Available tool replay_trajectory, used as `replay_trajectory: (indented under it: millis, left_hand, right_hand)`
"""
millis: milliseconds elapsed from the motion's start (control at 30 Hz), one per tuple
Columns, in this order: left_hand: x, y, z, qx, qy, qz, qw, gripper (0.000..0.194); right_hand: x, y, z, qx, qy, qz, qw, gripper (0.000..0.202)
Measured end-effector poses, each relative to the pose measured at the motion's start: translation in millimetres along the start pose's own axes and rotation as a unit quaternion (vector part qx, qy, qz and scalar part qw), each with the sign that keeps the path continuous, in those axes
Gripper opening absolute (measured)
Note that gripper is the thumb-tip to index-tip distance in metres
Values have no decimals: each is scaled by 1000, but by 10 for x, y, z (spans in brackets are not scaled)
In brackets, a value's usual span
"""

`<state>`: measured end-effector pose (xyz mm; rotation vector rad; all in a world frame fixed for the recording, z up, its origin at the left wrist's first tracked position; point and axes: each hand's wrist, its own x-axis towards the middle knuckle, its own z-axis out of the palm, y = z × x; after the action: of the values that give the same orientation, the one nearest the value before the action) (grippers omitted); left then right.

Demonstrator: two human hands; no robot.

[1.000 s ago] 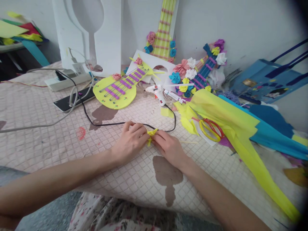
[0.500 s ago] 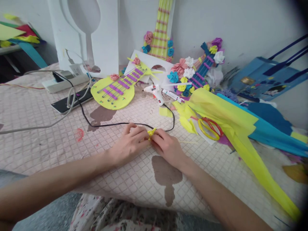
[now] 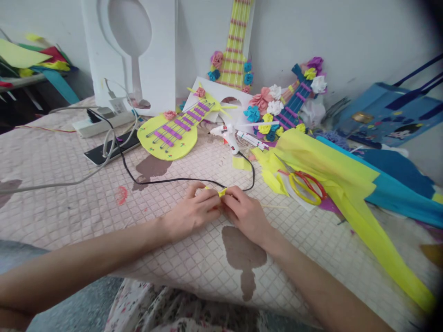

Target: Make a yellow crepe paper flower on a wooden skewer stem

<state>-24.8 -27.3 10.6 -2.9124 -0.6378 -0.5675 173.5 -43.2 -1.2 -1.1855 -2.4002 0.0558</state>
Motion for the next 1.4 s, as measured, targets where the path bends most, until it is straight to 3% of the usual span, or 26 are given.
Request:
replay_trajectory:
  millis: [67,200,300,700,1167,1400]
  left_hand:
    - [5,-5,0,-41,13,-21,999,14]
    - [20,-27,3,-88,88,-130,984,10]
    - [21,-32,8,-84,94,-161,979,3]
    - [-12,-26,50,-45,81,-147,985,3]
    - [-12,60,9,61,73,-114,989,14]
    - [-10,59,-9,84,102,-116,984,11]
  right_hand:
    - [-2,0,-8,9,-4,2,1000,18]
    - [4,-9,-25,29,-9,11,999,17]
    - [12,-22,-29,31,-19,14,999,18]
    - [9,-20,17,-69,-25,-12,997,20]
    - [-2,-12,58,-55,-18,-8,998,21]
    - [-2,-40,25,-41,-16,6,999,20]
